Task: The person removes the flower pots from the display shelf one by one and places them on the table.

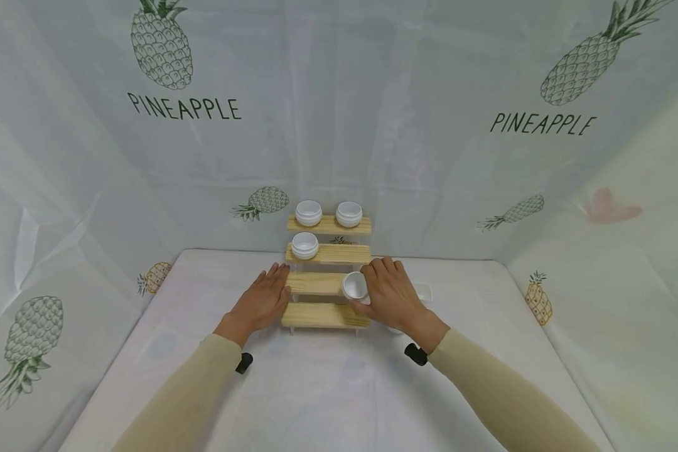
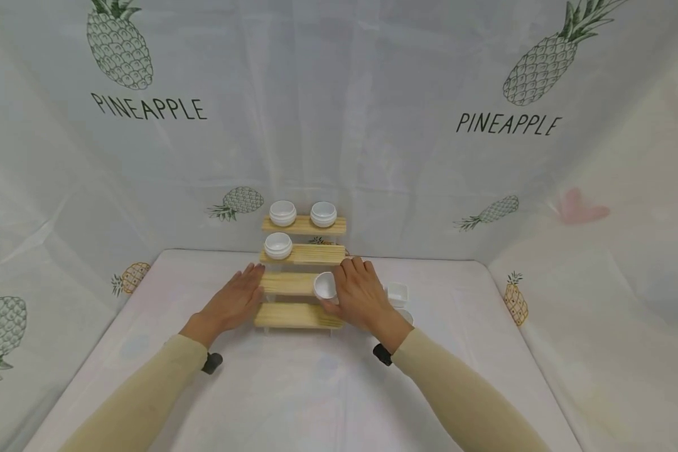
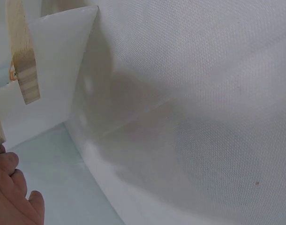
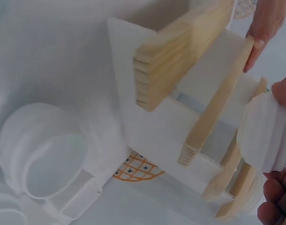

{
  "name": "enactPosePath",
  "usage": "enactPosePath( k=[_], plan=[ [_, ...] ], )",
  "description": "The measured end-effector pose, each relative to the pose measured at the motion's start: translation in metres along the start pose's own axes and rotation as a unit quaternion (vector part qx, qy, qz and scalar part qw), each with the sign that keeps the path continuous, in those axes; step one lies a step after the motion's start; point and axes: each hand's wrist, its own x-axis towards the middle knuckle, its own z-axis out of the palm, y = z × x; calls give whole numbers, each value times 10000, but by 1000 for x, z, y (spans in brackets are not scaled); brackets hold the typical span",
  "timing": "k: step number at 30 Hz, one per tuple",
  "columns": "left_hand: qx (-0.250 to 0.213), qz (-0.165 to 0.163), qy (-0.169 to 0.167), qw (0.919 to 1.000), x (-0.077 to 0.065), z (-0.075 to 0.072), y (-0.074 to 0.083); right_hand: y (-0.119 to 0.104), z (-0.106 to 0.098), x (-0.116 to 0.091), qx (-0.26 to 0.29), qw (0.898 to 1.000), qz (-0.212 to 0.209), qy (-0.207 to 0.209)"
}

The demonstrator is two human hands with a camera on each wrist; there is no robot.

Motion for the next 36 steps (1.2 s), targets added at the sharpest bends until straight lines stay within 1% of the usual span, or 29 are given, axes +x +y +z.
enactPosePath(
  k=[6, 13, 18, 21, 28, 36],
  plan=[
    [9, 36, 0, 10000, 0, -1, 0, 0, 5, -21, 100, 9999, 64, -38],
    [27, -25, -26, 10000, 1, -1, 1, -1, 10, -46, 236, 9996, 100, -77],
    [-104, -43, -49, 9999, 0, -1, 2, -2, 12, -64, 256, 9997, 21, -51],
    [-188, 1, -22, 9998, 0, -1, 2, -3, 13, -75, 305, 9995, 17, -39],
    [-174, 11, -10, 9998, 0, -1, 3, -2, 17, -104, 249, 9993, 191, -214],
    [-61, -29, -59, 10000, 0, -2, 3, 5, 24, -130, 298, 9988, 335, -220]
  ],
)
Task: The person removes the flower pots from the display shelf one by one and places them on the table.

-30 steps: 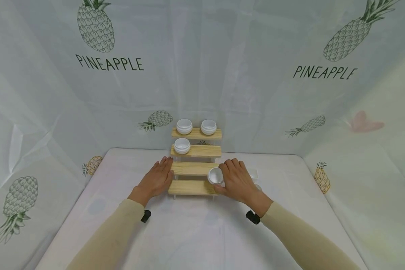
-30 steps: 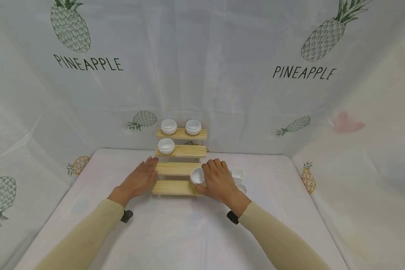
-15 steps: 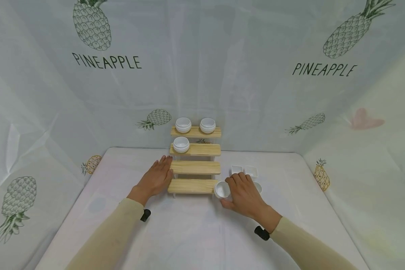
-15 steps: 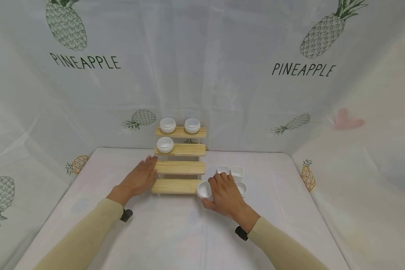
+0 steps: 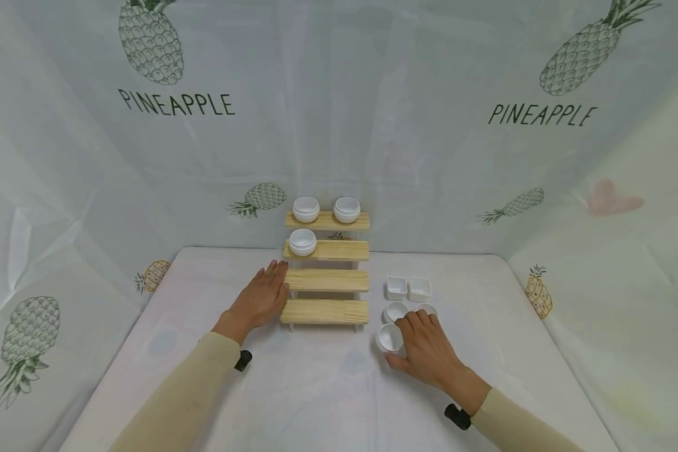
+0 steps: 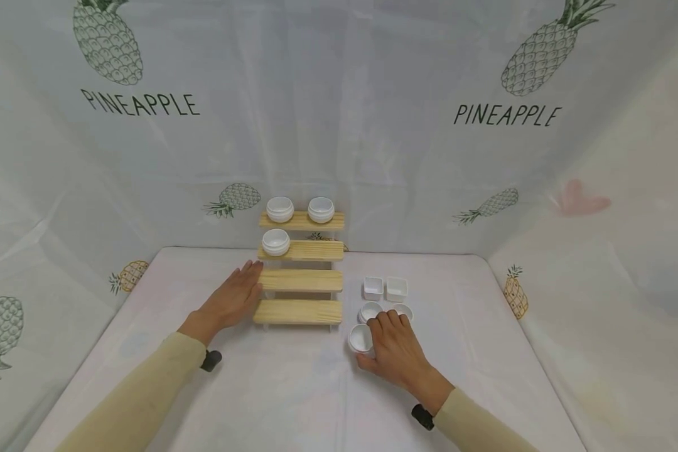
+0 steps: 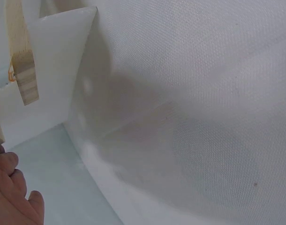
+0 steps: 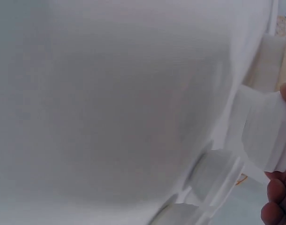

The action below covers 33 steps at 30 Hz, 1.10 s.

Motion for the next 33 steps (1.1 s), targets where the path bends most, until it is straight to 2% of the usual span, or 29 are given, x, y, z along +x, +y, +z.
enactPosePath(
  k=[7, 14, 25, 33],
  plan=[
    [50, 40, 54, 10000, -1, -1, 1, 5, 6, -13, 14, 9998, 100, -154],
    [15, -2, 52, 10000, -1, -2, 3, 8, 12, -18, -29, 9999, 95, -123],
    [31, -7, 36, 10000, 0, -1, 2, 13, 17, -21, 1, 9994, 173, -293],
    [27, 0, 57, 10000, -1, -1, 2, 13, 19, -22, 96, 9995, 186, -255]
  ],
)
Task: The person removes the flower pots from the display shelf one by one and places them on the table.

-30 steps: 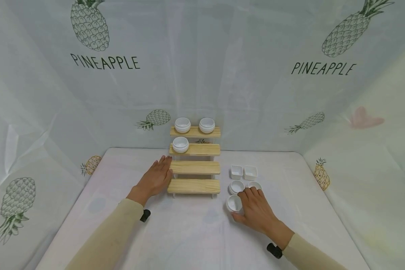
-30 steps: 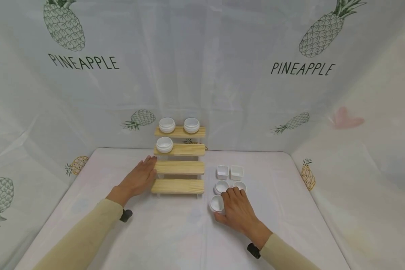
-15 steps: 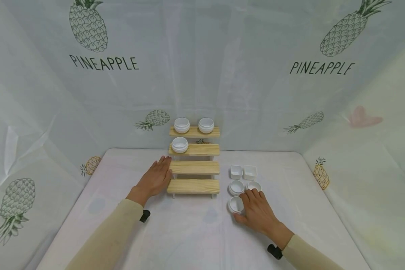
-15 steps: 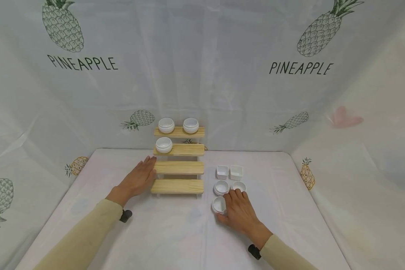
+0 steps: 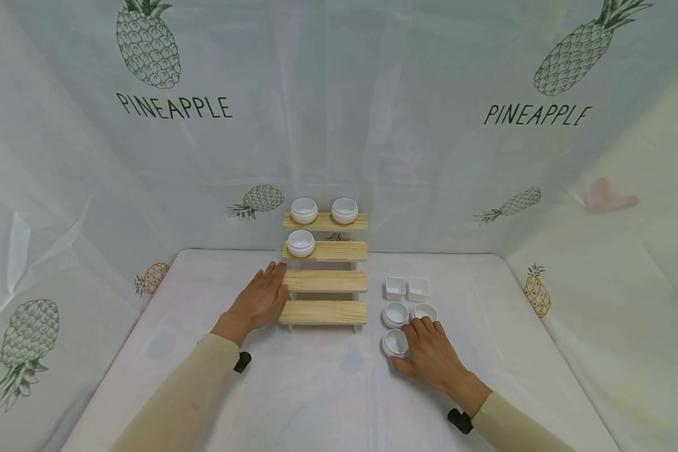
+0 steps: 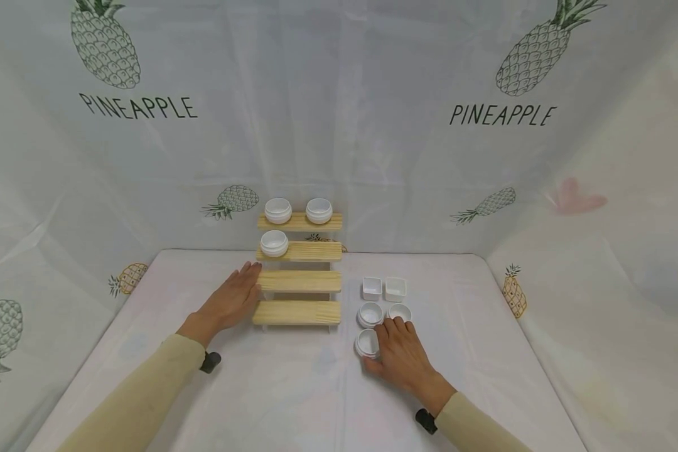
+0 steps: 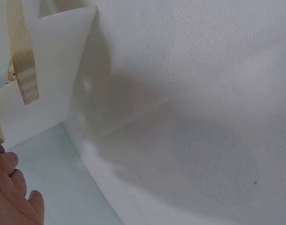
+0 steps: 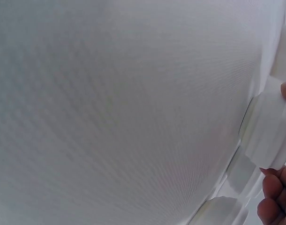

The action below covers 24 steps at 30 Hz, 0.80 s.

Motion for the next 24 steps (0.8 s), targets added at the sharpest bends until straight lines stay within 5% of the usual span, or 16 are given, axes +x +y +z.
enactPosePath(
  k=[13, 24],
  plan=[
    [-47, 14, -9, 10000, -2, -4, 3, 1, -7, 8, 71, 9995, -90, 292],
    [52, 29, -33, 10000, -2, -5, 2, -5, -34, 71, 58, 9971, -289, 708]
  ],
)
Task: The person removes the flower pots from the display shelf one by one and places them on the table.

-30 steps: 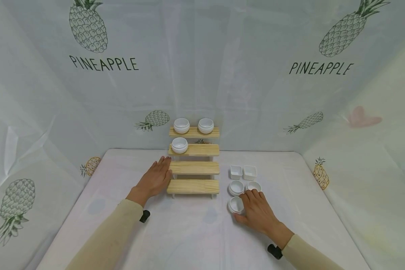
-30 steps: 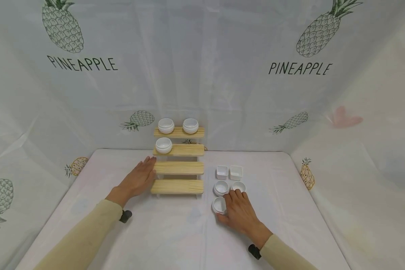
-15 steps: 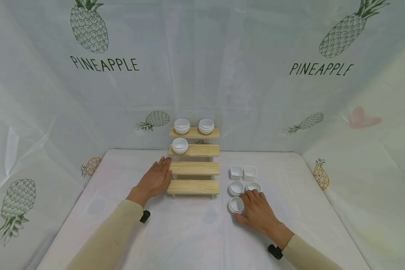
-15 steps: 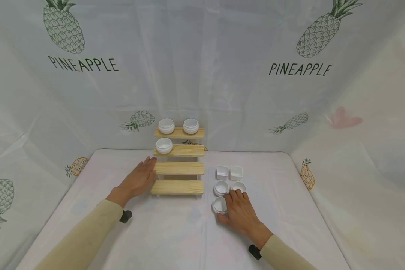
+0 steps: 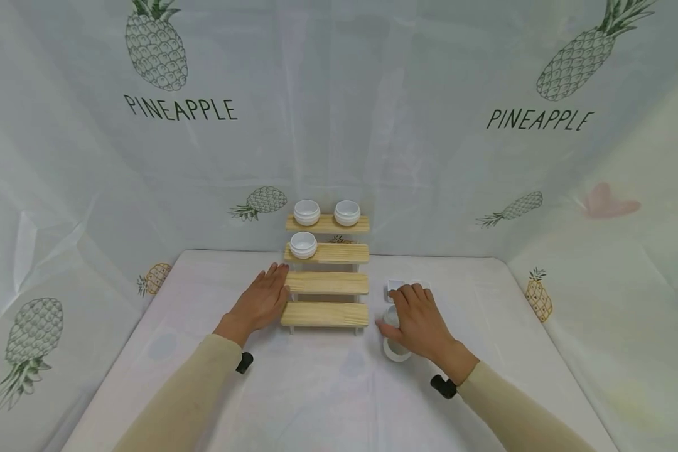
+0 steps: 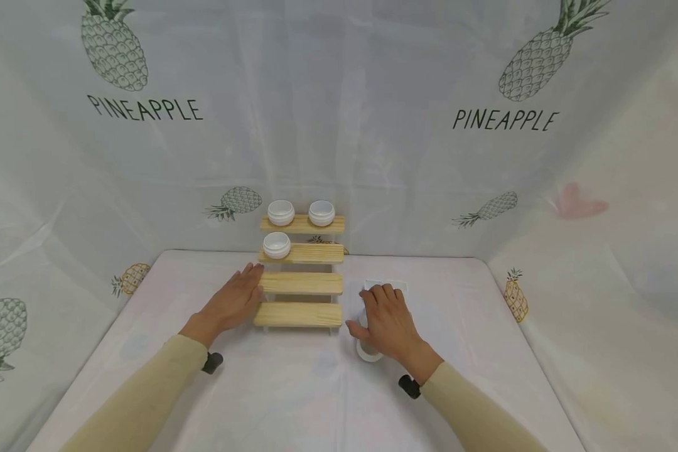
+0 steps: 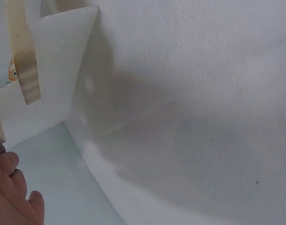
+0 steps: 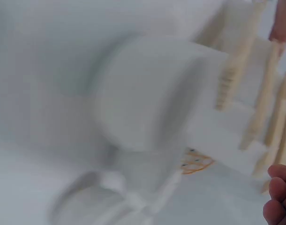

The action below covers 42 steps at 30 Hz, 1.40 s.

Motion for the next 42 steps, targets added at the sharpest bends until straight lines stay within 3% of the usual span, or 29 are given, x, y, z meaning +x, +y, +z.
enactPosePath(
  k=[7, 20, 37, 42],
  plan=[
    [31, 14, 50, 10000, 1, 1, -2, -13, -6, 57, 4, 9998, -101, 198],
    [-27, 2, 15, 10000, 0, 2, -4, -47, -1, 142, -101, 9997, -70, -207],
    [-97, -68, -9, 9999, 3, 6, -4, -72, 25, 196, 57, 9984, 303, -473],
    [-93, -66, -21, 9999, 3, 7, -7, -78, 28, 203, -28, 9954, 494, -824]
  ],
)
